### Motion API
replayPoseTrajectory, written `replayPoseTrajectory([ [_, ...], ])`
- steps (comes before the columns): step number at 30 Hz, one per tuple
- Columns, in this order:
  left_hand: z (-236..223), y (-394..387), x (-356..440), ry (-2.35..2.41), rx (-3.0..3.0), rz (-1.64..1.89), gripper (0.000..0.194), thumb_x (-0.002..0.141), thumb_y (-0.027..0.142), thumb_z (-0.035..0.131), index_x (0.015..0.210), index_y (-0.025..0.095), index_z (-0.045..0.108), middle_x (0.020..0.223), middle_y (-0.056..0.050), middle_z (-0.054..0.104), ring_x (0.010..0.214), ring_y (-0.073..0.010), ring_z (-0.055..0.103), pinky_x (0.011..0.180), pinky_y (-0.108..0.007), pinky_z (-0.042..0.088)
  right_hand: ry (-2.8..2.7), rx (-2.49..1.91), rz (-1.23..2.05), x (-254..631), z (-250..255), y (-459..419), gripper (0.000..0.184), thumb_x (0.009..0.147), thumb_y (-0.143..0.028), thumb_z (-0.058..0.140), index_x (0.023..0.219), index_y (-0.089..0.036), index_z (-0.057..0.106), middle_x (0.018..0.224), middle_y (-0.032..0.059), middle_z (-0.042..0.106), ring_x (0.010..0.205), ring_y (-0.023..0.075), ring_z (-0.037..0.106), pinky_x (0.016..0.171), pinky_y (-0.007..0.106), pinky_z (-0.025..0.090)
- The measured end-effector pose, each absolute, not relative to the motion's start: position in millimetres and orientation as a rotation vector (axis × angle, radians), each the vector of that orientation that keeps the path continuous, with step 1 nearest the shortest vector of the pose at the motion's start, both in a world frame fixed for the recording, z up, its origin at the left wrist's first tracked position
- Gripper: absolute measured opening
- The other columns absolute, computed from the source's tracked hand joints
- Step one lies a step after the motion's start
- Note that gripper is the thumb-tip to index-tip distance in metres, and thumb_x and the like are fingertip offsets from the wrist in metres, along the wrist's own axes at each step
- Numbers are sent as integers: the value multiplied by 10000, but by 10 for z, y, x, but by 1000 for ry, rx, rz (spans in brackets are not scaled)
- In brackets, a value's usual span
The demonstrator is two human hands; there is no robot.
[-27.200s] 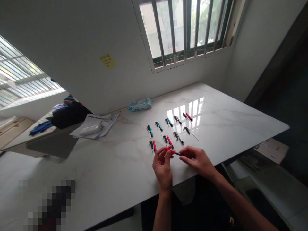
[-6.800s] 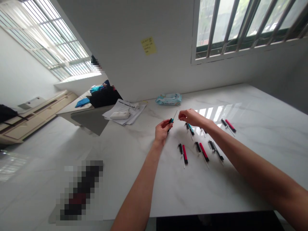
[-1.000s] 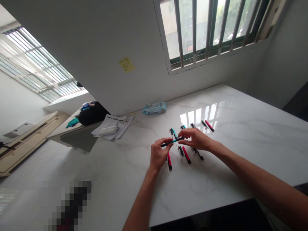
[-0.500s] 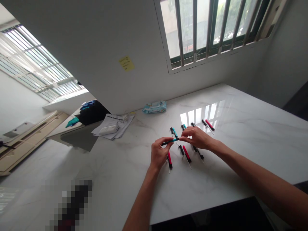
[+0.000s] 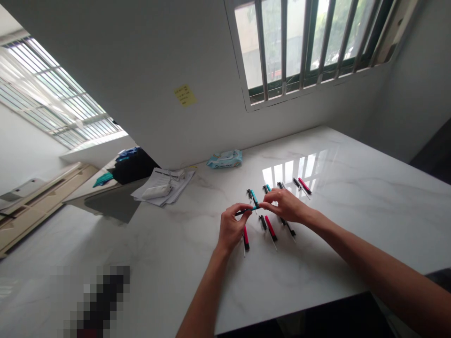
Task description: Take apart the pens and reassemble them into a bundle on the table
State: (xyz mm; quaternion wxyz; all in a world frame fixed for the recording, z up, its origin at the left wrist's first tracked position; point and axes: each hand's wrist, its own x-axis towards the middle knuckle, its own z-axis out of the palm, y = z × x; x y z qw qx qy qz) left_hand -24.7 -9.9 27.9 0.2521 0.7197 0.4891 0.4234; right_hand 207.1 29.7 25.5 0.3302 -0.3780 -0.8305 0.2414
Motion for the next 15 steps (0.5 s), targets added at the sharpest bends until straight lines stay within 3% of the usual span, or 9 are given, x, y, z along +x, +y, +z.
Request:
replayPoseTrajectory([
  [7, 297, -113, -249, 1300, 1973, 1206, 341, 853, 125, 680, 1166, 256, 716, 1019, -6, 757, 953, -169, 713, 955, -332, 550, -2094, -954, 592, 1915, 223, 188, 258, 1013, -388, 655, 887, -197, 774, 852, 59, 758, 790, 191, 646, 760, 319, 458],
  [15, 291, -67, -290, 1463, 2275, 1005, 218, 961, 229, 624, 1120, 273, 766, 1060, -41, 781, 1018, -230, 673, 956, -387, 510, -2003, -1003, 481, 1955, 231, 227, 161, 984, -325, 701, 895, -208, 768, 845, 48, 763, 820, 214, 626, 732, 329, 463],
])
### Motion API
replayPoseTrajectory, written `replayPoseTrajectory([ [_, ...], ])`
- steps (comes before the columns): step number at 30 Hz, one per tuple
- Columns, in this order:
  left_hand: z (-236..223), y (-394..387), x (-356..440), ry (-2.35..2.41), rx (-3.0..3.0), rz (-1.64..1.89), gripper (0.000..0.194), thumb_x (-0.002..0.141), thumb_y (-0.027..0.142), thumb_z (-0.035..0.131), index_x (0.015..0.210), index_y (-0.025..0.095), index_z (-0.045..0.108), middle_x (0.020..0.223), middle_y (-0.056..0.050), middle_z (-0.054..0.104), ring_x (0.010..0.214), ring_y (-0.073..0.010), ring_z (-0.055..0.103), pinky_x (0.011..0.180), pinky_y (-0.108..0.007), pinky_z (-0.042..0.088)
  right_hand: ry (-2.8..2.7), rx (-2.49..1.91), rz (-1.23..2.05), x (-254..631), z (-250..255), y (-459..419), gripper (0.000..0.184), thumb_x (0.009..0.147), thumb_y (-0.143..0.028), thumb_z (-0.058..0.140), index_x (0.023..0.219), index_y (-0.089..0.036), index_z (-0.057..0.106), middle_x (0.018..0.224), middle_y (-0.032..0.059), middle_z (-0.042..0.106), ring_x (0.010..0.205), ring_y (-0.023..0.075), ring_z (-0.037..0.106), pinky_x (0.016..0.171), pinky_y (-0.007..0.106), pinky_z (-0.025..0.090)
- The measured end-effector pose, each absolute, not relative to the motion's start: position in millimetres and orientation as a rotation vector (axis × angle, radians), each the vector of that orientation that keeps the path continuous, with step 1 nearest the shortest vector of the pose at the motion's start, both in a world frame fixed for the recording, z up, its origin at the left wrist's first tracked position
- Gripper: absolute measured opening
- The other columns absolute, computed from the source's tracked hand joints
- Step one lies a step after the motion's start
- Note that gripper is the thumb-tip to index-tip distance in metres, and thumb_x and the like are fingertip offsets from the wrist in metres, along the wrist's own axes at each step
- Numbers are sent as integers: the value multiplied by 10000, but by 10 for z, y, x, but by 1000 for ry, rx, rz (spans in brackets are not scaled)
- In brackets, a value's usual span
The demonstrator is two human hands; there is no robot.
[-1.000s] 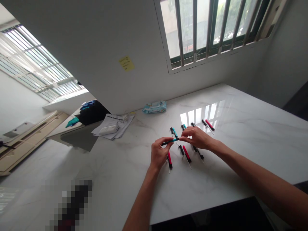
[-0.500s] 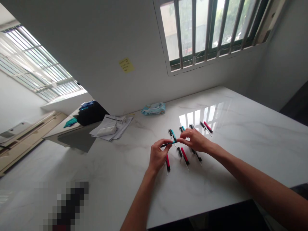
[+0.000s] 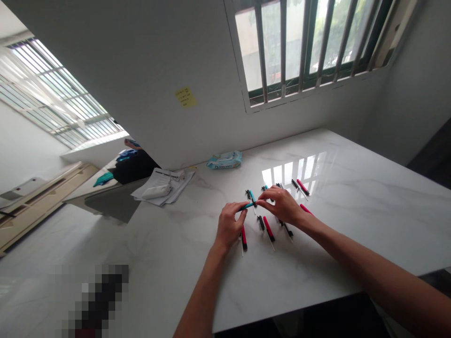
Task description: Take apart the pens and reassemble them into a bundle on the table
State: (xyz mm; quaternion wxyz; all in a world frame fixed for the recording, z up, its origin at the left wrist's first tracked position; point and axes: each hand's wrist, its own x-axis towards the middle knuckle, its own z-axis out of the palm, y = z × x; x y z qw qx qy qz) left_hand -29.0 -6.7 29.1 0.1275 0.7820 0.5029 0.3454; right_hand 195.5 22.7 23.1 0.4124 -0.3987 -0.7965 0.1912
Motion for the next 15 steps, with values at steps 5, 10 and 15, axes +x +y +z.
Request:
replayPoseTrajectory([
  [5, 254, 34, -470, 1899, 2149, 967, 235, 989, 305, 596, 1152, 267, 761, 1007, -45, 805, 963, -236, 714, 911, -358, 500, -1999, -1014, 513, 1998, 200, 258, 263, 927, -366, 768, 1159, -243, 743, 1039, 66, 772, 1015, 256, 652, 865, 376, 508],
  [10, 218, 139, -746, 2347, 1857, 737, 370, 966, 340, 610, 1326, 314, 693, 926, -36, 804, 925, -254, 736, 816, -325, 489, -2060, -1006, 501, 2056, 171, 306, 120, 977, -279, 666, 1032, -249, 768, 1009, 70, 763, 984, 260, 647, 869, 402, 508],
  [15, 127, 169, -853, 2491, 1801, 560, 361, 977, 362, 570, 1309, 325, 708, 987, -85, 792, 956, -295, 722, 836, -363, 498, -2106, -981, 519, 2034, 133, 289, 128, 964, -238, 656, 1031, -252, 764, 1039, 62, 763, 994, 260, 640, 876, 404, 508],
])
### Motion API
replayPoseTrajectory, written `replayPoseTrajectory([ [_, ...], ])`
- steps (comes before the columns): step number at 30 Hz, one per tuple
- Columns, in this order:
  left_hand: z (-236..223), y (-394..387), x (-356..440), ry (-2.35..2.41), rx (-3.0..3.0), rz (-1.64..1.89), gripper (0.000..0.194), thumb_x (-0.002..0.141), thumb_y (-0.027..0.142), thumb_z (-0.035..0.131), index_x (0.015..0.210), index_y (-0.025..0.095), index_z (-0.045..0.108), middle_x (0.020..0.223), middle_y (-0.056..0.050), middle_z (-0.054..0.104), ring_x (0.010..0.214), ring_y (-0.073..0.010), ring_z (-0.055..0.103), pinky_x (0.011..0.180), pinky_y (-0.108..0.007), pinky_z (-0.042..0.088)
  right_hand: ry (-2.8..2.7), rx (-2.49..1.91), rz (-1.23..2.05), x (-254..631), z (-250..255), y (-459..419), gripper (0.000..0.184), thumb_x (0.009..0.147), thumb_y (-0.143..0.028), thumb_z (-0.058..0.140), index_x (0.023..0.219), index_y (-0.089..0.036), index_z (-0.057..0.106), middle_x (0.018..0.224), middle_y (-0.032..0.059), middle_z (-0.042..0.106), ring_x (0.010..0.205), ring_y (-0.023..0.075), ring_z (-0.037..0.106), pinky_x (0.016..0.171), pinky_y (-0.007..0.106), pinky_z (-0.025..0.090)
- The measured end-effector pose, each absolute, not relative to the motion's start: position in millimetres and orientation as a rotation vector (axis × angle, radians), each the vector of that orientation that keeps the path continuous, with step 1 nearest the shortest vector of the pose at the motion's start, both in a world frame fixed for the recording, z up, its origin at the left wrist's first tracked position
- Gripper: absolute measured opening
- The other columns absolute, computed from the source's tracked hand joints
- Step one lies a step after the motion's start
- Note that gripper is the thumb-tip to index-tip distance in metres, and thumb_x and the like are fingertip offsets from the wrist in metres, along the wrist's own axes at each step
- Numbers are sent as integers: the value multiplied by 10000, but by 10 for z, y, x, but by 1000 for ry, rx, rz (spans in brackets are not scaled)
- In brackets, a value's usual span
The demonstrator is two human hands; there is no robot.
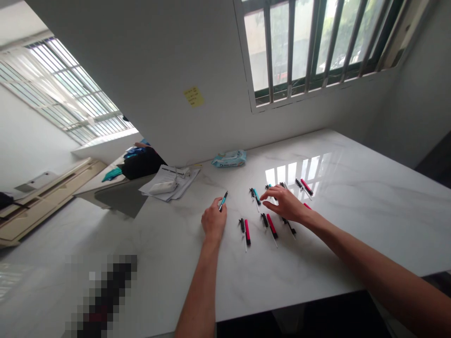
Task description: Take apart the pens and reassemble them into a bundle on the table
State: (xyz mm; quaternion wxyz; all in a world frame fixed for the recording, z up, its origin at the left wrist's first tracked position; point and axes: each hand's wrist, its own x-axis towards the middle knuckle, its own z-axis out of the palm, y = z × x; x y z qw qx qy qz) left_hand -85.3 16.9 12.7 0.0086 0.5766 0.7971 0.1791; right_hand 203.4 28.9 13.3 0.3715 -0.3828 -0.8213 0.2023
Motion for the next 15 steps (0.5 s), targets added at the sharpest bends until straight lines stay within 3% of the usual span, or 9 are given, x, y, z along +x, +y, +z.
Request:
replayPoseTrajectory([
  [8, 27, 185, -911, 2403, 1954, 610, 356, 951, 282, 581, 1279, 284, 717, 1068, -84, 710, 970, -244, 679, 881, -330, 506, -2157, -1060, 594, 2046, 81, 391, 355, 926, -259, 686, 1281, -276, 696, 1209, 70, 752, 1125, 286, 628, 906, 422, 528],
  [15, 18, 212, -940, 2366, 1953, 750, 327, 930, 158, 544, 1166, 246, 751, 1030, -89, 697, 953, -234, 675, 853, -319, 505, -2264, -1092, 512, 1892, 219, 773, 490, 881, -228, 738, 1361, -273, 652, 1190, 71, 767, 1145, 291, 635, 862, 381, 524],
])
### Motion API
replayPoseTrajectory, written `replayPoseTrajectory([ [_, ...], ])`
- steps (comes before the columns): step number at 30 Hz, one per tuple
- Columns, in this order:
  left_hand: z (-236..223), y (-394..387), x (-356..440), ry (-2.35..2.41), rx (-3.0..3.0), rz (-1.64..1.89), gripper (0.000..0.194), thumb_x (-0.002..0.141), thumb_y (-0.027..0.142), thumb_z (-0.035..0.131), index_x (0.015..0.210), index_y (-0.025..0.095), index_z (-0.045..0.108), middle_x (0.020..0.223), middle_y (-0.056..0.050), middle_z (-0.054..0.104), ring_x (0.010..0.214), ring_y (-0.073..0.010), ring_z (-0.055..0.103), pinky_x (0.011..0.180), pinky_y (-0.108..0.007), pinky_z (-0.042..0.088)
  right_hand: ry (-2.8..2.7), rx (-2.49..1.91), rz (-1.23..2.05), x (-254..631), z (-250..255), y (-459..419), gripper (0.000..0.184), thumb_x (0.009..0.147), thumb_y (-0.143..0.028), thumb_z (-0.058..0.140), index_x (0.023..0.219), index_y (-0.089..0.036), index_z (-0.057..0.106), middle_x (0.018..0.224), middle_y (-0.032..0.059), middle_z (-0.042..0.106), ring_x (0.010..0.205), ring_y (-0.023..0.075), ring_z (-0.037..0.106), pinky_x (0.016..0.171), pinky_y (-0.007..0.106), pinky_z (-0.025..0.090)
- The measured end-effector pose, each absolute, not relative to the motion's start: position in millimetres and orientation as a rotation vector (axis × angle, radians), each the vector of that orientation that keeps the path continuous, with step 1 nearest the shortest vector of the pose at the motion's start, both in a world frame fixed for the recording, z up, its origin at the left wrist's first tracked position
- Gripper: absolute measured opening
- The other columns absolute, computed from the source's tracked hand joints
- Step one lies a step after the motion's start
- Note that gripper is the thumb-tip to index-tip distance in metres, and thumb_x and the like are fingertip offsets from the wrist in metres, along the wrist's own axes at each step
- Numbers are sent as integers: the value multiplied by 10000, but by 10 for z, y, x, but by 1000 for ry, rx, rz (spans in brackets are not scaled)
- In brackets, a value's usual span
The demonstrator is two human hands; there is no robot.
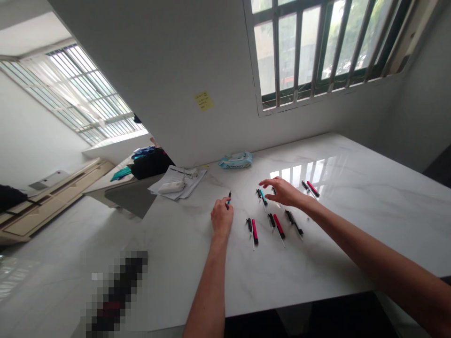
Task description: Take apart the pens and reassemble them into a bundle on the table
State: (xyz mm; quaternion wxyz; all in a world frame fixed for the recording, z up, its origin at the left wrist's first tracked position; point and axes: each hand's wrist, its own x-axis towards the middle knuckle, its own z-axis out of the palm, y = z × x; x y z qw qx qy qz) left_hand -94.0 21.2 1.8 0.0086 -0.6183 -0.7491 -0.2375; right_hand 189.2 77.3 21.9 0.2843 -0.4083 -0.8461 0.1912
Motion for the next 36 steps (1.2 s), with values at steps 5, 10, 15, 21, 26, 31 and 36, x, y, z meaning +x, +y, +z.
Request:
replayPoseTrajectory([
  [5, 23, 186, -953, -2364, -1887, -781, 312, 939, 154, 537, 1130, 250, 764, 1055, -92, 695, 936, -229, 677, 840, -319, 504, -2404, -1143, 571, 1766, 288, 1141, 553, 806, -217, 828, 1336, -270, 679, 1175, 62, 782, 892, 220, 713, 753, 303, 515],
  [10, 9, 189, -911, -2302, -1868, -855, 247, 935, 221, 601, 1112, 248, 771, 1032, -87, 699, 943, -236, 667, 878, -331, 507, -2422, -1117, 627, 1658, 209, 1246, 549, 819, -228, 820, 1347, -271, 676, 1198, 60, 779, 779, 183, 711, 727, 294, 515],
  [15, 9, 218, -824, -2207, -1956, -899, 242, 936, 213, 595, 1099, 239, 771, 1030, -80, 703, 995, -248, 662, 935, -356, 498, -2445, -1100, 559, 1592, 124, 1257, 486, 868, -240, 781, 1341, -250, 676, 1179, 71, 784, 926, 226, 722, 791, 317, 530],
  [21, 30, 210, -769, -2158, -2008, -975, 240, 925, 194, 599, 1081, 246, 773, 992, -65, 701, 974, -235, 660, 942, -355, 490, -2454, -1124, 540, 1559, 73, 1304, 427, 854, -220, 793, 1274, -254, 726, 1091, 63, 808, 995, 254, 733, 840, 324, 539],
  [26, 43, 195, -752, -2134, -2037, -1024, 241, 923, 184, 588, 1064, 247, 774, 985, -61, 703, 958, -230, 656, 935, -357, 488, -2460, -1114, 543, 1541, 62, 1304, 404, 828, -211, 803, 1225, -258, 747, 1081, 43, 809, 954, 246, 742, 824, 312, 537],
  [31, 46, 195, -742, -2122, -2059, -1054, 242, 923, 177, 586, 1058, 249, 774, 988, -61, 703, 961, -227, 654, 941, -354, 487, -2406, -1085, 566, 1522, 136, 1279, 364, 804, -175, 800, 1161, -240, 769, 1033, 58, 791, 924, 227, 732, 791, 296, 534],
  [36, 67, 185, -737, -2082, -2123, -1085, 216, 931, 191, 603, 1052, 242, 774, 989, -58, 708, 950, -224, 641, 948, -365, 489, -2237, -1102, 772, 1560, 340, 1216, 203, 837, -215, 760, 1036, -226, 795, 869, 30, 770, 732, 164, 704, 680, 260, 522],
])
